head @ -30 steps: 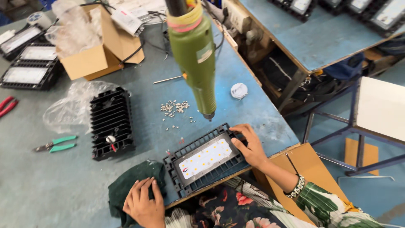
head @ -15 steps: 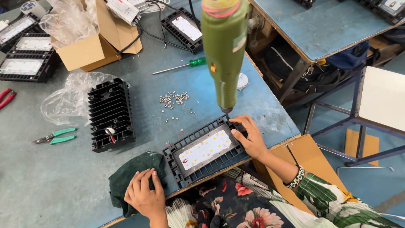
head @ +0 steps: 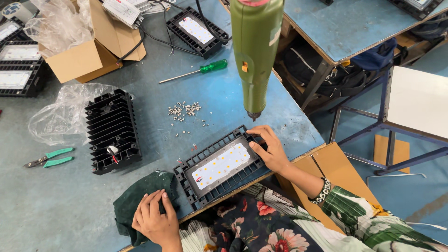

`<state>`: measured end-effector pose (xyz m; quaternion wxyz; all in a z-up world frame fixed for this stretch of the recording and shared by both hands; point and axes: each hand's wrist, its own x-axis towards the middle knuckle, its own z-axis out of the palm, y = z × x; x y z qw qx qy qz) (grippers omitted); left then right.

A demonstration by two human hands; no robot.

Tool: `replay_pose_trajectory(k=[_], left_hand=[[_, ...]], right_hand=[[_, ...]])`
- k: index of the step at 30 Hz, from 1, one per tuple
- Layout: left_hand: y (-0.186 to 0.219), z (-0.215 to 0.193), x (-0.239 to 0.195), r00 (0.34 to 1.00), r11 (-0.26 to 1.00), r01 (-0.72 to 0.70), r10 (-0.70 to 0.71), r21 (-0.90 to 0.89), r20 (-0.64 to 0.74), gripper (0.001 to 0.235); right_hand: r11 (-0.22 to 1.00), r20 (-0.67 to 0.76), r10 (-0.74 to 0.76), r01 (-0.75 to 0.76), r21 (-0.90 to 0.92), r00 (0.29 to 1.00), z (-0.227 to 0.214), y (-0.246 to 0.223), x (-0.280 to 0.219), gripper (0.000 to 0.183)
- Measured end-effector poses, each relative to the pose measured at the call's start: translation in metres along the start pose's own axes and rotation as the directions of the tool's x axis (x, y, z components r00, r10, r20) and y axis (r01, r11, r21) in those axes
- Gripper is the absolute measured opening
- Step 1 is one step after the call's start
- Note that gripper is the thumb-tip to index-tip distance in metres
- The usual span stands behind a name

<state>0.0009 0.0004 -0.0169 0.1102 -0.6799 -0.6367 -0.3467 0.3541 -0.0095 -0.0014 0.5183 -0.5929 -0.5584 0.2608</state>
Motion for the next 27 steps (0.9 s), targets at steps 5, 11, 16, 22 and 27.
replay_pose_trajectory(k=[5,11,16,22,27], left_hand=[[-0.0002,0.0002,-0.0014,1.0,0.999,0.007,-0.007,0.032,0.015,0.008],[0.0007,-0.0001,0.0004,1.0,1.0,0.014,-0.014,0.005,0.007,0.008],[0.0012,-0.0007,0.0006,1.0,1.0,0.015,-0.015,-0.018,-0.005,0.007],[0.0011,-0.0015,0.0009,1.0,0.999,0.013,-0.013,-0.03,-0.006,0.008],[-0.0016,0.0012,-0.003,1.0,0.999,0.009,-0.009,-0.036,-0.016,0.008]], right_hand=[[0.999,-0.005,-0.004,0.003,-0.04,1.0,0.0005,0.0,-0.0002,0.038],[1.0,0.003,-0.002,0.002,0.004,1.0,0.0004,-0.0009,-0.0002,0.037],[1.0,-0.002,-0.005,0.005,-0.011,1.0,0.0014,0.0003,-0.0001,0.036],[1.0,-0.001,-0.016,0.016,-0.001,1.0,0.0005,0.0007,-0.001,0.035],[1.0,-0.004,-0.013,0.013,-0.005,1.0,0.0023,-0.0002,0.0005,0.035]])
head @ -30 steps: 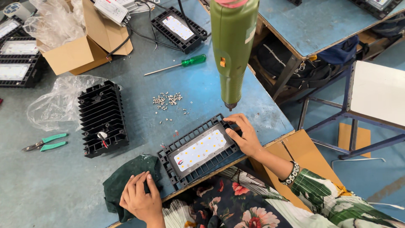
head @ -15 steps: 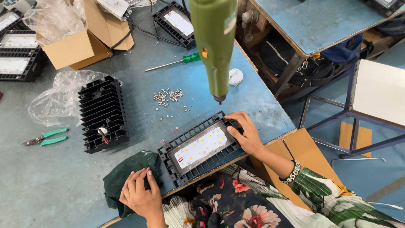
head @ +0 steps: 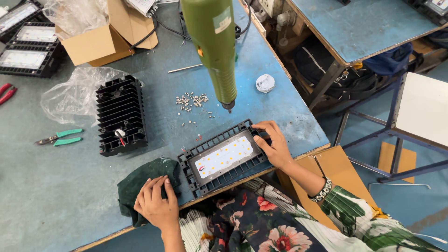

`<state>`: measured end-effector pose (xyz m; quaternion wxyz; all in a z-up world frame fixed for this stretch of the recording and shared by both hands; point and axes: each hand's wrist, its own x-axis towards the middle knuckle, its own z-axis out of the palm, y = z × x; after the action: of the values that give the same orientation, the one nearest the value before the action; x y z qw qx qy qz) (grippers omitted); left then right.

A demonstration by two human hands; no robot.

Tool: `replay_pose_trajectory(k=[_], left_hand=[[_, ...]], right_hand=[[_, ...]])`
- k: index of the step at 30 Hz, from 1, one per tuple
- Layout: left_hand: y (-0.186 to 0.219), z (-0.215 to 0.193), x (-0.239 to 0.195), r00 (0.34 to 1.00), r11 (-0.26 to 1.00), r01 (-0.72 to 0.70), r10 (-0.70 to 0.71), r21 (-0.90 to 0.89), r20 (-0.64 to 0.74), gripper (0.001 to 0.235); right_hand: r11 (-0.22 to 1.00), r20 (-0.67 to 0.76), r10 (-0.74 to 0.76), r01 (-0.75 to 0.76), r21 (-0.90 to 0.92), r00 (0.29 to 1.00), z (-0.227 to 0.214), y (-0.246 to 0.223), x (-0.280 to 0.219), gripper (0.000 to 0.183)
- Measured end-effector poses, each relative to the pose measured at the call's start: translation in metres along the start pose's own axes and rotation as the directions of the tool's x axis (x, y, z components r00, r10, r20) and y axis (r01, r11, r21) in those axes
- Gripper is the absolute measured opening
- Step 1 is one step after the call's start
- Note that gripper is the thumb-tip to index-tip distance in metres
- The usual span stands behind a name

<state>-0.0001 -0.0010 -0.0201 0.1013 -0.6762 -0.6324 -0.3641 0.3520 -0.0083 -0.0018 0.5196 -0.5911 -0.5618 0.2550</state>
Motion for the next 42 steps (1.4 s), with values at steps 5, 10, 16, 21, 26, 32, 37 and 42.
replay_pose_trajectory(k=[5,10,16,21,26,32,37,42], left_hand=[[0.002,-0.006,0.01,0.998,0.997,0.027,-0.023,-0.078,0.053,0.011],[0.026,-0.039,0.025,0.998,0.946,0.059,-0.055,-0.32,0.021,0.015],[0.156,-0.021,0.002,0.906,0.641,-0.186,0.405,-0.745,0.121,0.015],[0.253,0.038,-0.019,0.535,0.472,-0.237,0.793,-0.849,0.291,0.035],[0.304,0.083,-0.015,0.407,0.452,-0.324,0.86,-0.831,0.309,0.054],[0.326,0.111,-0.02,0.404,0.532,-0.552,0.844,-0.642,0.352,0.057],[0.325,0.124,-0.032,0.354,0.541,-0.627,0.838,-0.56,0.414,0.064],[0.325,0.152,-0.053,0.389,0.552,-0.577,0.834,-0.602,0.392,0.054]], right_hand=[[1.0,-0.002,0.007,-0.007,0.014,1.0,-0.002,0.003,-0.002,0.037],[0.966,-0.016,-0.038,0.041,0.256,0.999,-0.005,0.024,-0.005,0.039],[0.654,-0.062,0.336,-0.185,0.733,0.94,-0.03,0.058,0.014,0.031],[0.657,-0.268,0.394,-0.066,0.751,0.879,-0.097,0.09,0.049,0.022],[0.78,-0.429,0.309,0.032,0.625,0.849,-0.162,0.12,0.085,0.02],[0.949,-0.405,0.154,-0.02,0.315,0.901,-0.216,0.178,0.167,0.022],[0.97,-0.604,-0.194,0.058,-0.238,0.773,-0.275,0.227,0.275,0.023],[0.832,-0.574,-0.374,-0.01,-0.554,0.729,-0.355,0.258,0.38,0.051]])
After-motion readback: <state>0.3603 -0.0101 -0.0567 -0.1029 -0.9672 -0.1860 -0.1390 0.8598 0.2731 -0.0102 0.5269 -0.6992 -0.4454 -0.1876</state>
